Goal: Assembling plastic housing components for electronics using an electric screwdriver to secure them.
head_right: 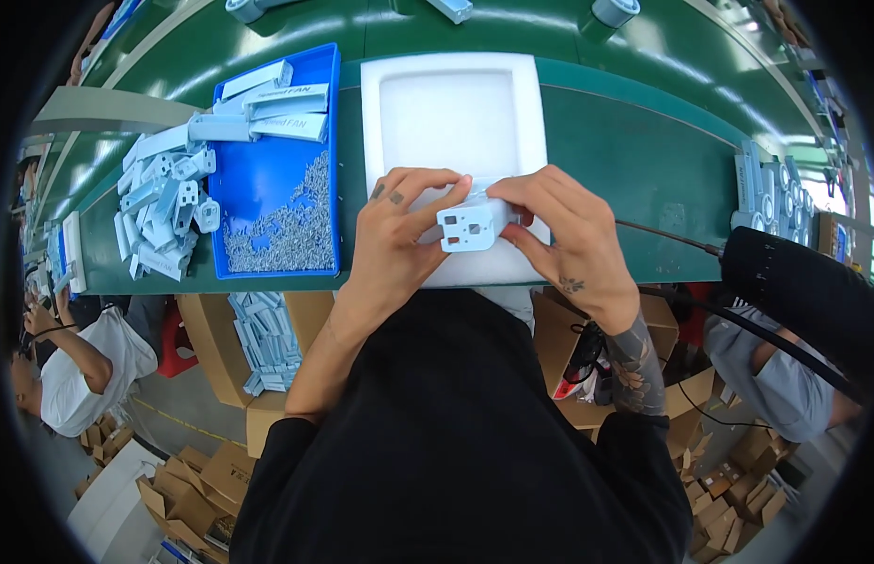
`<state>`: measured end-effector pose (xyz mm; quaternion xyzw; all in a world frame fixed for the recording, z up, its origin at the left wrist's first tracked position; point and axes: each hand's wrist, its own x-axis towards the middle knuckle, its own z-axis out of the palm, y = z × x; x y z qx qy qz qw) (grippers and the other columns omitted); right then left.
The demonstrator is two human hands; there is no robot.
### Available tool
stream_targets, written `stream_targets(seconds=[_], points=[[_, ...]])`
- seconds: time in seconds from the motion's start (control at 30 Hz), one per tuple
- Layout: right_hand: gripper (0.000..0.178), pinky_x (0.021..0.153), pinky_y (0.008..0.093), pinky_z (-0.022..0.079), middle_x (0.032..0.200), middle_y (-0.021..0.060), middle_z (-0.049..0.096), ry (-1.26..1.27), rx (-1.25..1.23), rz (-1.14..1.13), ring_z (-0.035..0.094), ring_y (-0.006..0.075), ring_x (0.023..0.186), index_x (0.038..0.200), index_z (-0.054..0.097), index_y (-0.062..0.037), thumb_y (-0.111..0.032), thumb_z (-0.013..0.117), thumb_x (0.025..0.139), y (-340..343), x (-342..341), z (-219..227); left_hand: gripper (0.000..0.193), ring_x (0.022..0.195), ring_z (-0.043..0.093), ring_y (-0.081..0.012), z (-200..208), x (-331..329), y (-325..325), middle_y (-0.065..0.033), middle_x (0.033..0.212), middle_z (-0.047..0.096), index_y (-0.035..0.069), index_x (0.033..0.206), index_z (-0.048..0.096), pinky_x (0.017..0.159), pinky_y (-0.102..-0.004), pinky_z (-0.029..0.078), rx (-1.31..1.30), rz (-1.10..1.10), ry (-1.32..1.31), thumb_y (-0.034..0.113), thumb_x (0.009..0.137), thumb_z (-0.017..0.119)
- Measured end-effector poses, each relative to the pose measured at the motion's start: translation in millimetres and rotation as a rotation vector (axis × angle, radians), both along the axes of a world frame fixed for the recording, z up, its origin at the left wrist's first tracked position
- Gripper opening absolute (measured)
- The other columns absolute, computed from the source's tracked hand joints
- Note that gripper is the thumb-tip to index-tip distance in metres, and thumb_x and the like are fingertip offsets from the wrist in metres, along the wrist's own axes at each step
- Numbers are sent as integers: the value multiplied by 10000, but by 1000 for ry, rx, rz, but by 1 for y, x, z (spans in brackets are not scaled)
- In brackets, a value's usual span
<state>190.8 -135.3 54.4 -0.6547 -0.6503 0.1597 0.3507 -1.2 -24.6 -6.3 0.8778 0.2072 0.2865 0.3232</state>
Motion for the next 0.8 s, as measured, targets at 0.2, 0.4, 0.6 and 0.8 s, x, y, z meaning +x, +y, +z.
stream_targets(seconds=[0.2,0.4,0.6,0.8], points=[[478,718,322,537,986,81,702,140,12,-25,645,222,788,1159,717,-52,82,818,711,-1,-1,-14,527,1070,625,-257,1,2,3,-34,1176,669,83,1232,735,906,-389,512,-28,-33,-9,179,736,887],[445,863,353,546,1089,137,716,-49,64,-171,693,309,1001,1212,683,-4,24,804,785,-11,-29,-9,491,1065,660,-260,9,0,3,-65,1176,697,72,1230,736,870,-365,572,-13,8,-9,76,759,878],[633,834,368,488,1241,283,616,-435,767,-257,630,315,1022,1354,507,92,-346,701,940,-103,-6,-12,302,1026,680,-338,25,-50,15,-120,1123,688,29,1156,706,893,-420,557,8,331,-58,95,876,797],[942,1037,511,552,1422,321,483,-305,908,-751,564,407,1303,1512,260,110,-647,516,1014,-52,7,89,193,951,676,-354,24,-108,42,-138,1052,686,34,1074,722,816,-435,558,134,454,364,64,886,756]])
